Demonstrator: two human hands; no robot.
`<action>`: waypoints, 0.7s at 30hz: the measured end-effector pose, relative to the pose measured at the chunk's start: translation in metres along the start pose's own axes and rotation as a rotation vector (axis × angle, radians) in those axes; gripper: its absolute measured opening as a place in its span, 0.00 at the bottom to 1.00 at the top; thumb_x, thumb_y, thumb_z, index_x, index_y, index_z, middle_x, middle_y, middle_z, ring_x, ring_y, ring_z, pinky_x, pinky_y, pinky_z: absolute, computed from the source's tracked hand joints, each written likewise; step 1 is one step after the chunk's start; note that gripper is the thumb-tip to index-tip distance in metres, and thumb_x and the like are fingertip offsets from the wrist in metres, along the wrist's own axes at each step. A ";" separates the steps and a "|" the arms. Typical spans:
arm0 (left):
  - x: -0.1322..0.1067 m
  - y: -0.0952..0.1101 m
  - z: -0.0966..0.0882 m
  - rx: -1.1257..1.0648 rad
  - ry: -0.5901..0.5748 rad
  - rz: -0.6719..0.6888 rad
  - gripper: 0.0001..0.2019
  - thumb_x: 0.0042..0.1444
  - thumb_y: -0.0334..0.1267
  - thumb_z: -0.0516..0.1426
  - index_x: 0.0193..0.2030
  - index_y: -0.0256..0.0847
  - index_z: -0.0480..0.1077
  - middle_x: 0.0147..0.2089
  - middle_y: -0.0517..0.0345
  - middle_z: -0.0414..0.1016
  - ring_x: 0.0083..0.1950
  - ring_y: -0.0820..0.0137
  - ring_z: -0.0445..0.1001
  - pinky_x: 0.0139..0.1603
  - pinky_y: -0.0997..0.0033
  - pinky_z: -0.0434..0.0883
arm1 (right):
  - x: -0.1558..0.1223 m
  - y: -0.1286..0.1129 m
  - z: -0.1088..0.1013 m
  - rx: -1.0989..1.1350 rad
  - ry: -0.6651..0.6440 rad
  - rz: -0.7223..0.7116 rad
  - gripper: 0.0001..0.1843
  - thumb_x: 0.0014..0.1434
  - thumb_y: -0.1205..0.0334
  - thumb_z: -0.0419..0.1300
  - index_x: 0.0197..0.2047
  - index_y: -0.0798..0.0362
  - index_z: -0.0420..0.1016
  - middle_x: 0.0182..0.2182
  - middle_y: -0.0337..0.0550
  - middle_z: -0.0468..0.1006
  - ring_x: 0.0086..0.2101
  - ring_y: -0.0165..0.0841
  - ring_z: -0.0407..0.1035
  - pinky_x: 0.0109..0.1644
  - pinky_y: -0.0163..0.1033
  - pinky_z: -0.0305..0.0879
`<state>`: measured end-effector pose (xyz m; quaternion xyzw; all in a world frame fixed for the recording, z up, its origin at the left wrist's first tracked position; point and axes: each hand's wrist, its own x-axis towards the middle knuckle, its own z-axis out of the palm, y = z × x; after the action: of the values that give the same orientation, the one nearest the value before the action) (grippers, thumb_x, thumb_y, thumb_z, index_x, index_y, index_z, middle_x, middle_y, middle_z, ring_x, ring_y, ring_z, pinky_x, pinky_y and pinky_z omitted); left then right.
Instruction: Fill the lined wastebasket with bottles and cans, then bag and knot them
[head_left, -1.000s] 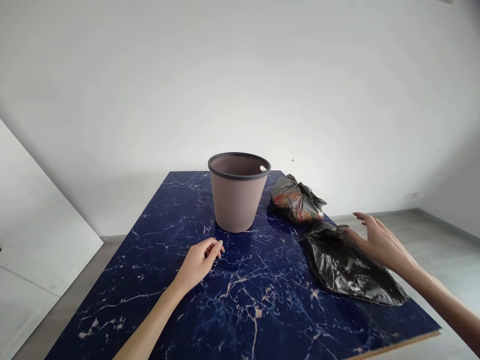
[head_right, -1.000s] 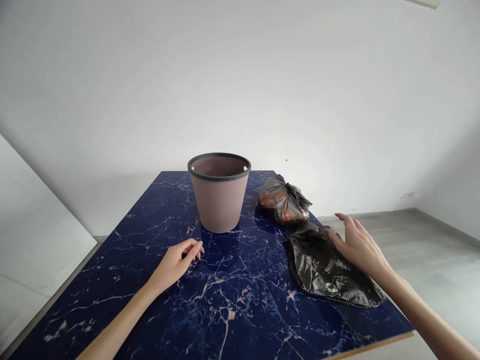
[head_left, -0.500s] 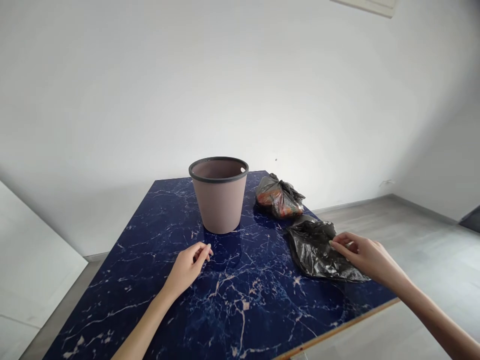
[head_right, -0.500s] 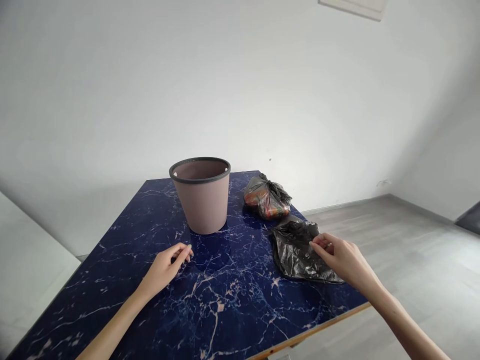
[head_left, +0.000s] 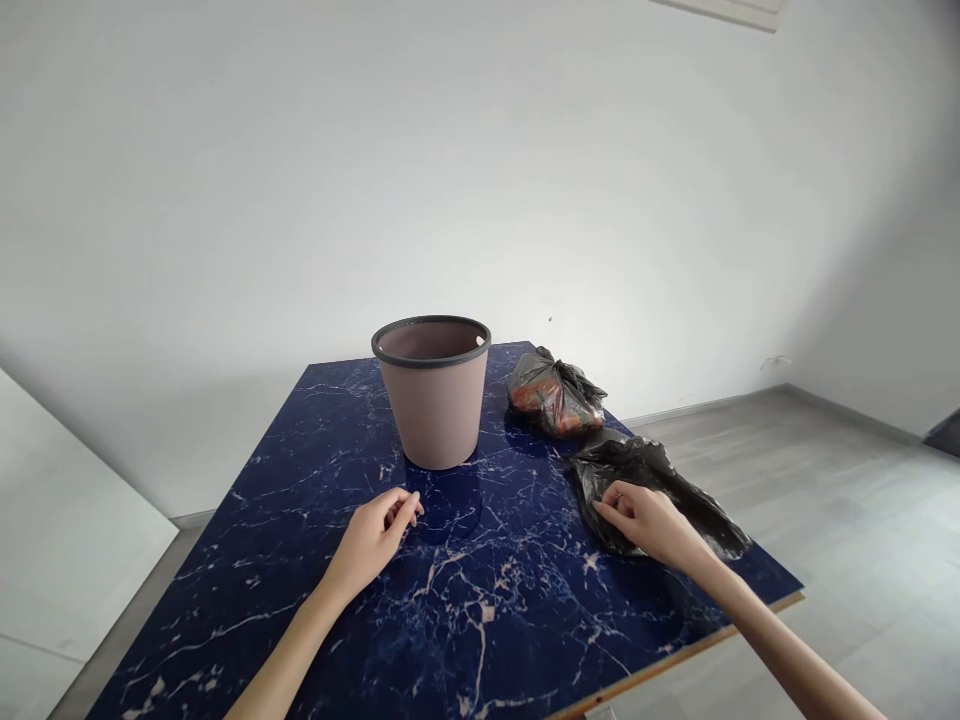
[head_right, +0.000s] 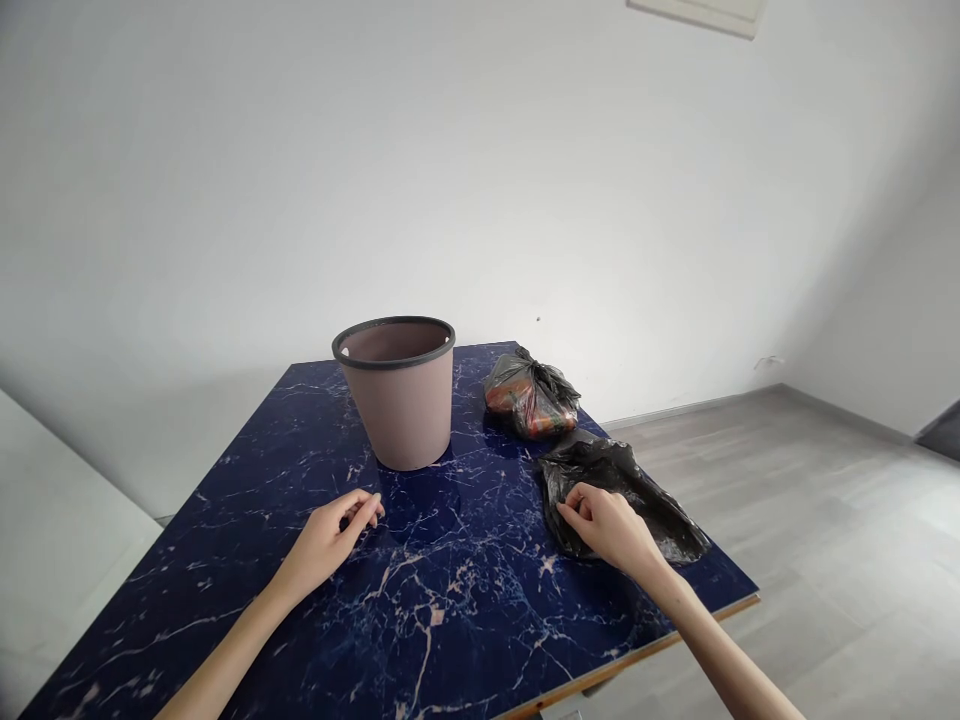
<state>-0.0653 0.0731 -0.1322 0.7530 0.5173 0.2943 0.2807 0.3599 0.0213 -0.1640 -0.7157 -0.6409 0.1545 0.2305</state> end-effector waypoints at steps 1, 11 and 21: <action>0.000 0.000 0.000 0.002 -0.001 -0.002 0.25 0.72 0.63 0.50 0.40 0.46 0.77 0.39 0.54 0.83 0.36 0.62 0.78 0.39 0.66 0.70 | -0.004 -0.004 0.000 0.002 0.003 -0.005 0.19 0.66 0.43 0.54 0.32 0.47 0.72 0.22 0.38 0.76 0.27 0.38 0.71 0.33 0.40 0.55; 0.001 -0.001 0.001 0.014 -0.003 0.007 0.25 0.72 0.63 0.50 0.40 0.46 0.77 0.38 0.55 0.82 0.36 0.61 0.78 0.40 0.66 0.69 | -0.023 -0.025 -0.001 -0.222 0.010 0.084 0.14 0.71 0.48 0.57 0.36 0.46 0.68 0.26 0.39 0.78 0.28 0.40 0.73 0.29 0.38 0.47; -0.002 0.008 0.002 -0.038 -0.031 0.014 0.23 0.72 0.61 0.53 0.39 0.46 0.78 0.37 0.56 0.81 0.30 0.66 0.71 0.34 0.68 0.65 | -0.077 -0.089 0.030 0.243 0.239 -0.212 0.17 0.76 0.48 0.53 0.35 0.47 0.65 0.21 0.32 0.68 0.21 0.30 0.65 0.30 0.34 0.55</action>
<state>-0.0594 0.0681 -0.1280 0.7556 0.5018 0.2944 0.3010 0.2590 -0.0441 -0.1475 -0.6245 -0.6572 0.1198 0.4046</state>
